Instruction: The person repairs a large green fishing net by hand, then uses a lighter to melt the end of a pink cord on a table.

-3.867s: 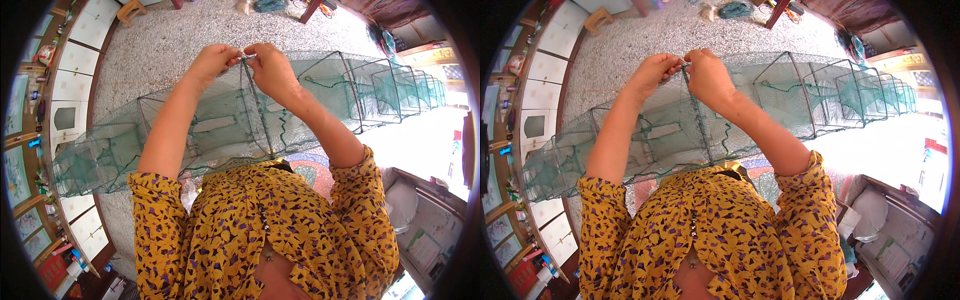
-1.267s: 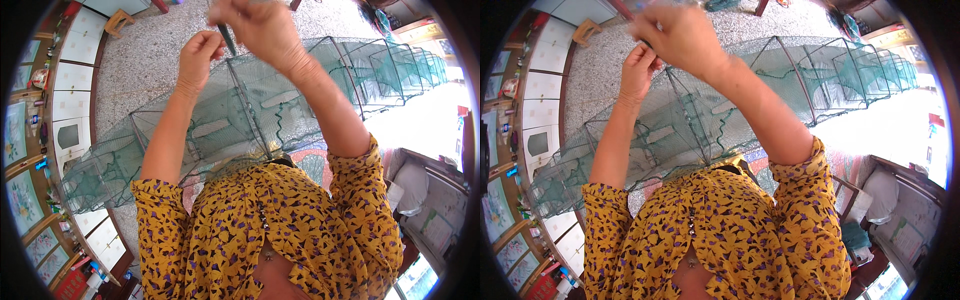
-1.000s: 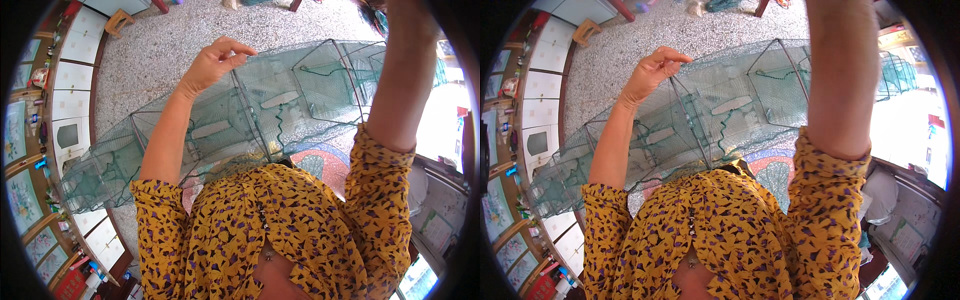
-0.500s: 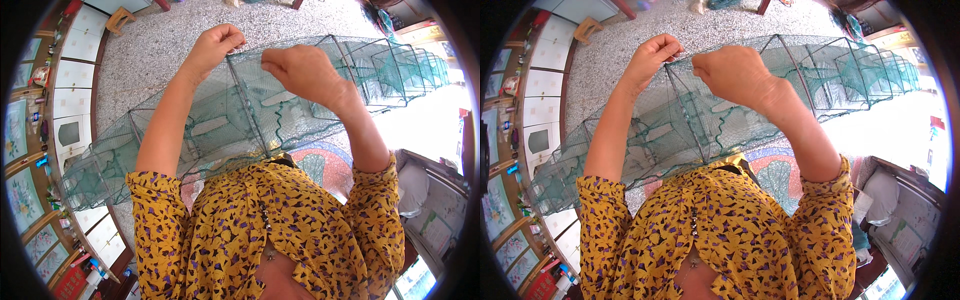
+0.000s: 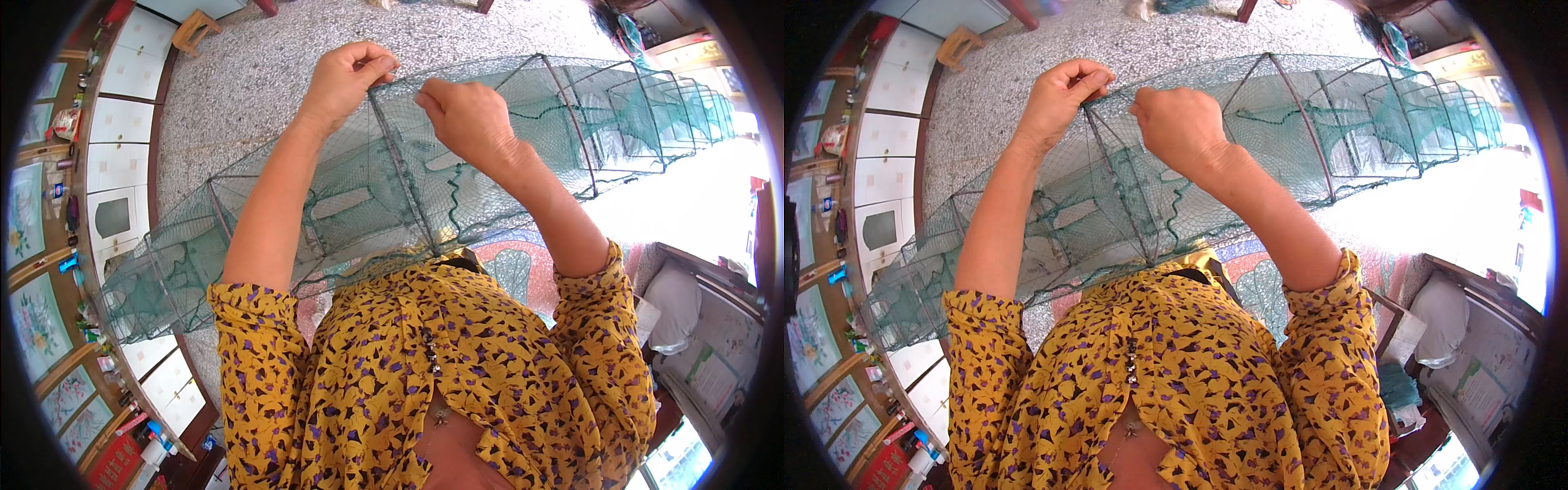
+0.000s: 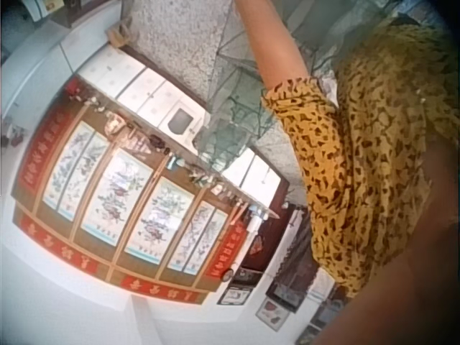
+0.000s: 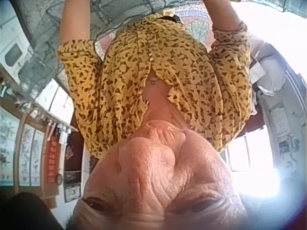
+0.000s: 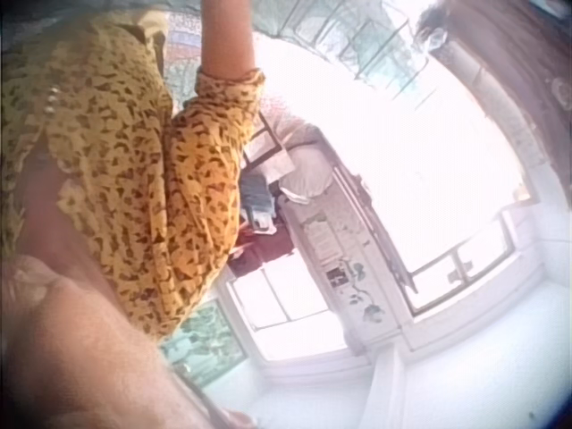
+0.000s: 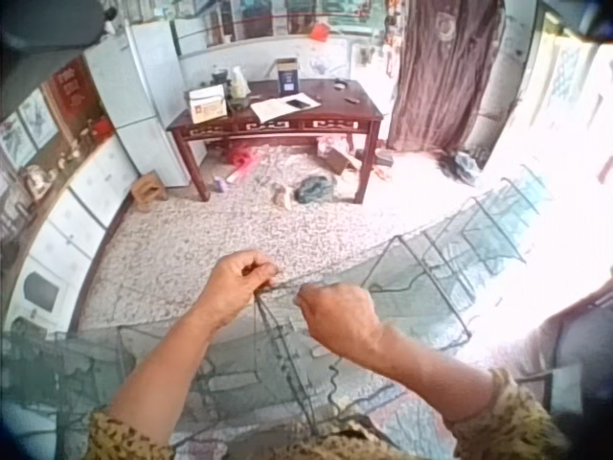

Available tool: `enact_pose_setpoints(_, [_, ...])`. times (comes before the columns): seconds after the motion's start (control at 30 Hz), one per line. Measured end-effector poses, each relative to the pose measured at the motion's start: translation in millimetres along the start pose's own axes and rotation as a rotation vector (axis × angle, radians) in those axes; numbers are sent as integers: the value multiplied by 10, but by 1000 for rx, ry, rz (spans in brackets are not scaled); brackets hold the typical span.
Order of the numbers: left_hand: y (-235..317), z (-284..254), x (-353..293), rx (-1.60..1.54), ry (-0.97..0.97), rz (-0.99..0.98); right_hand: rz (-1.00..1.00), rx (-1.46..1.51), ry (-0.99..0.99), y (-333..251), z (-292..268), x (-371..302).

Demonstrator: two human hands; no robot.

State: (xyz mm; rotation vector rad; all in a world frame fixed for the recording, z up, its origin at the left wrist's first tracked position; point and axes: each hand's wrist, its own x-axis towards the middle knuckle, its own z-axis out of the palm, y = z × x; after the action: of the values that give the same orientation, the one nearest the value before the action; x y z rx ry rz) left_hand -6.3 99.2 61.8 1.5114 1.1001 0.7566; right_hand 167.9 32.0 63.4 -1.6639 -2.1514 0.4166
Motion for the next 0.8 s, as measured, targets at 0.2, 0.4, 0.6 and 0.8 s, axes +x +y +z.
enact_pose_setpoints(0.2, [11,-1,6,37,-19,-111,-7,50,66,-55,91,98])
enact_pose_setpoints(0.4, [24,60,-40,-103,105,83,-68,52,165,-218,-88,170])
enact_pose_setpoints(0.6, [-18,-4,-76,-280,56,6,87,310,51,-63,-45,348])
enact_pose_setpoints(0.8, [-55,0,-50,-279,83,-71,-16,551,401,-126,-193,639])
